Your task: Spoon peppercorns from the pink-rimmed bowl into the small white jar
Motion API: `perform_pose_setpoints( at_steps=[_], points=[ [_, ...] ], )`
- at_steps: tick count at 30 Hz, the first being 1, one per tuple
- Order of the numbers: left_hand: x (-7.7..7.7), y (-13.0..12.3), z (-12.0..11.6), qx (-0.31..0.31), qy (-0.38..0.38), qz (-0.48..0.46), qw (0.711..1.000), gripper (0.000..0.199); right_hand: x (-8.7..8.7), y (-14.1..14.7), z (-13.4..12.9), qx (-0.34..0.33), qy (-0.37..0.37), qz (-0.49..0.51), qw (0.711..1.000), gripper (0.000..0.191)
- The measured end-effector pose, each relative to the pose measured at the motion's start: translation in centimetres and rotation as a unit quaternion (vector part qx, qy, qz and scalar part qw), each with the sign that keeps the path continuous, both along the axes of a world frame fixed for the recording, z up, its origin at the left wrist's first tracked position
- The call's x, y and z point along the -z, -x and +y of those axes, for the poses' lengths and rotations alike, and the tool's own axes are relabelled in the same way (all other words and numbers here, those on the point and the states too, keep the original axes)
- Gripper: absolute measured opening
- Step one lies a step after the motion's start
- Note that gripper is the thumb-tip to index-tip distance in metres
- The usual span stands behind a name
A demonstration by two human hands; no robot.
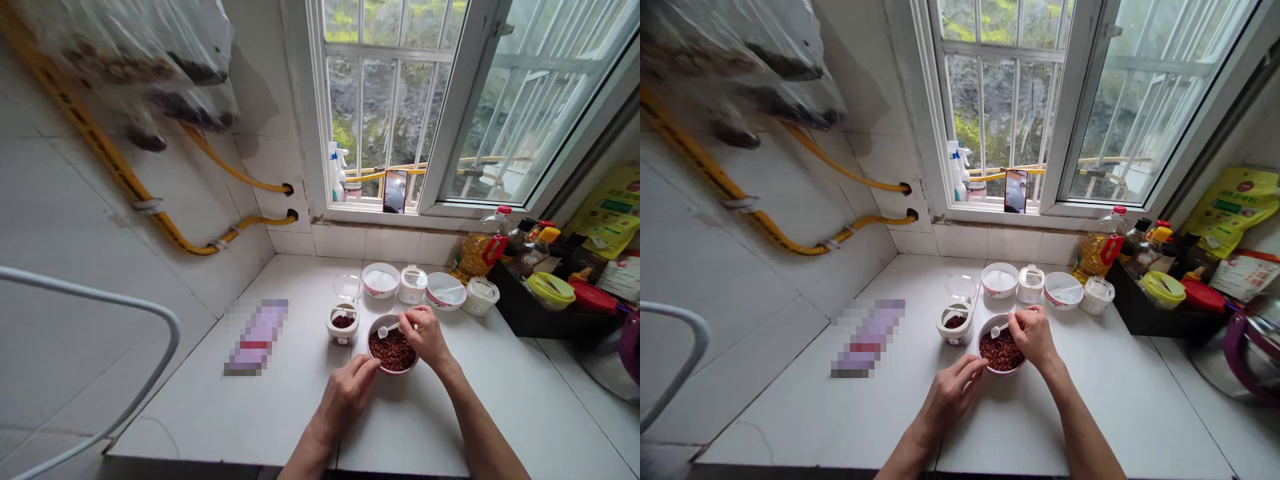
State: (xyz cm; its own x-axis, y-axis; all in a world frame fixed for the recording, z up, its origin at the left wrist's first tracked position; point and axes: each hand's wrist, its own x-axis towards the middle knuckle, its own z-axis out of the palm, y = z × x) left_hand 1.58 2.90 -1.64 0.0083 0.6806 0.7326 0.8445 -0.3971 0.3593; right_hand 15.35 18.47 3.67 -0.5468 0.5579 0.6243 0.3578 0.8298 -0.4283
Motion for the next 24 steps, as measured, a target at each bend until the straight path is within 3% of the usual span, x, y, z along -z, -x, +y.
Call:
perform_pose_setpoints(
  at_steps=[10, 15, 24],
  points=[
    [0.2, 0.0, -0.1, 0.000, -0.001, 0.003, 1.000, 0.025, 0.7, 0.4, -0.2, 0.002, -0.019, -0.026, 0.999, 0.047],
    [0.2, 0.1, -0.1, 0.002, 0.000, 0.004, 1.000, 0.025, 0.9, 0.6, -0.3, -0.012, 0.032, -0.005, 0.999, 0.050],
    [0.1, 0.1, -0.1, 0.006, -0.005, 0.004, 1.000, 0.027, -0.6, -0.3, 0.1, -0.011, 0.145, 0.026, 0.989, 0.050]
  ],
)
